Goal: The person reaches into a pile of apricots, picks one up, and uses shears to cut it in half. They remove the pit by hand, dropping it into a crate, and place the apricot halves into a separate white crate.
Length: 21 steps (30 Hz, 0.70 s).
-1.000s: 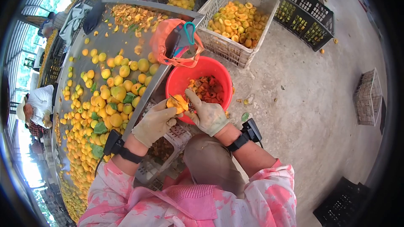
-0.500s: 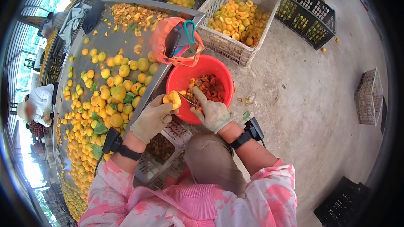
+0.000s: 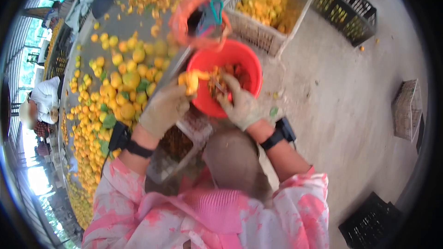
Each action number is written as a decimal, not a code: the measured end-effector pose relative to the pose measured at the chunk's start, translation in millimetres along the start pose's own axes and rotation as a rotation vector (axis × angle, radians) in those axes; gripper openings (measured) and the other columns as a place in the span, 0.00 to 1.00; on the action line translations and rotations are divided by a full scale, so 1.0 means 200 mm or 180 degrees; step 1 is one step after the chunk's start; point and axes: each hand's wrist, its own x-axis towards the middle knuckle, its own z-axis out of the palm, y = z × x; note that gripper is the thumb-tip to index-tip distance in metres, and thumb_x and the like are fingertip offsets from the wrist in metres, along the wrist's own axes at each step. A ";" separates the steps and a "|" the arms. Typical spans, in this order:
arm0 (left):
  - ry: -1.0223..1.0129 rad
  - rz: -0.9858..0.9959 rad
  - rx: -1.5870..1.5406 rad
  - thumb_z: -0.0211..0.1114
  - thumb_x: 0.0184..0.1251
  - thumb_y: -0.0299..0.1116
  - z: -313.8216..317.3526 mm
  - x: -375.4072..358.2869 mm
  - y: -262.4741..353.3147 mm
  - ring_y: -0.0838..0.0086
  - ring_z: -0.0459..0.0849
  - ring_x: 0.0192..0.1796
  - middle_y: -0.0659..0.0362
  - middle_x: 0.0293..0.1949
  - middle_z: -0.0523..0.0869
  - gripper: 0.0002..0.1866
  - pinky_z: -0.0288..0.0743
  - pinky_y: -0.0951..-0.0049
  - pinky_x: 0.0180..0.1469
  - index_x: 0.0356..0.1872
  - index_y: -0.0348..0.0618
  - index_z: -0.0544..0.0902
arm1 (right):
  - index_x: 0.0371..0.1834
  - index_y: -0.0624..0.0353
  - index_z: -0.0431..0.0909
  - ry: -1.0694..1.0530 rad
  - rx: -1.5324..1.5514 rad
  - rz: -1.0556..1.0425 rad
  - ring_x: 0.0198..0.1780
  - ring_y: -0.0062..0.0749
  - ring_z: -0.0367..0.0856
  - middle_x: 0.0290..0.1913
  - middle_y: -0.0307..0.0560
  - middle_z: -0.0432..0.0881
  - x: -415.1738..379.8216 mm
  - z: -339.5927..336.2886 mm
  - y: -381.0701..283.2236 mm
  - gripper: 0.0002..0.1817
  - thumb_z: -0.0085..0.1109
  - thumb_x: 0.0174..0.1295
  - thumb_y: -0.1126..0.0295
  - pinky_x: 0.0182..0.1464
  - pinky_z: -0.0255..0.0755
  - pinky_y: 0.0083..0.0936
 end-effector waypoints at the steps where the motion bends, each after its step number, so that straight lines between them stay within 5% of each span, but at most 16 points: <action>1: 0.0098 -0.0836 -0.1575 0.57 0.71 0.27 0.03 -0.01 -0.03 0.73 0.83 0.49 0.57 0.55 0.80 0.20 0.73 0.81 0.33 0.62 0.38 0.73 | 0.71 0.52 0.61 0.0044 0.0153 -0.0027 0.42 0.61 0.83 0.41 0.66 0.83 -0.01 0.01 0.01 0.32 0.56 0.66 0.55 0.44 0.77 0.48; 2: 0.0273 -0.1682 -0.3118 0.57 0.71 0.27 0.07 -0.03 -0.03 0.73 0.83 0.49 0.56 0.55 0.80 0.20 0.72 0.81 0.33 0.63 0.38 0.73 | 0.71 0.52 0.61 0.0109 0.0285 -0.0076 0.43 0.61 0.83 0.42 0.66 0.83 -0.02 0.02 0.02 0.32 0.57 0.66 0.57 0.44 0.77 0.47; 3: 0.0255 -0.1769 -0.3167 0.57 0.71 0.27 0.06 -0.02 0.04 0.73 0.83 0.49 0.56 0.55 0.80 0.20 0.72 0.81 0.33 0.63 0.38 0.73 | 0.71 0.52 0.61 0.0042 0.0297 -0.0003 0.43 0.61 0.83 0.42 0.66 0.83 -0.03 0.02 0.01 0.32 0.57 0.66 0.57 0.44 0.77 0.47; 5: 0.0736 -0.2148 -0.4013 0.59 0.56 0.12 -0.01 0.06 0.21 0.66 0.86 0.41 0.50 0.49 0.80 0.15 0.76 0.74 0.33 0.44 0.36 0.79 | 0.71 0.52 0.61 0.0217 0.0478 -0.0194 0.44 0.60 0.83 0.44 0.64 0.83 -0.02 0.00 -0.03 0.32 0.58 0.65 0.59 0.45 0.77 0.48; 11: 0.0355 -0.1479 -0.2560 0.56 0.62 0.12 0.05 0.02 0.14 0.72 0.85 0.42 0.51 0.52 0.79 0.14 0.74 0.79 0.33 0.48 0.33 0.79 | 0.72 0.53 0.60 -0.0101 -0.0033 -0.0081 0.39 0.58 0.84 0.38 0.62 0.84 -0.04 -0.04 -0.13 0.34 0.59 0.63 0.62 0.41 0.78 0.46; 18: 0.0269 -0.1686 -0.3555 0.54 0.69 0.20 0.07 0.03 0.19 0.77 0.81 0.42 0.55 0.52 0.78 0.11 0.70 0.82 0.33 0.49 0.34 0.80 | 0.72 0.54 0.61 -0.0184 -0.0171 -0.0138 0.35 0.55 0.84 0.32 0.60 0.83 0.00 -0.04 -0.15 0.34 0.60 0.62 0.64 0.36 0.77 0.44; 21: 0.0260 -0.0908 -0.2360 0.53 0.72 0.25 0.07 0.03 0.21 0.81 0.79 0.41 0.58 0.51 0.79 0.12 0.68 0.83 0.34 0.51 0.34 0.80 | 0.73 0.53 0.62 -0.0096 -0.0089 -0.0254 0.34 0.54 0.85 0.38 0.58 0.85 0.00 -0.04 -0.13 0.35 0.62 0.61 0.66 0.38 0.79 0.40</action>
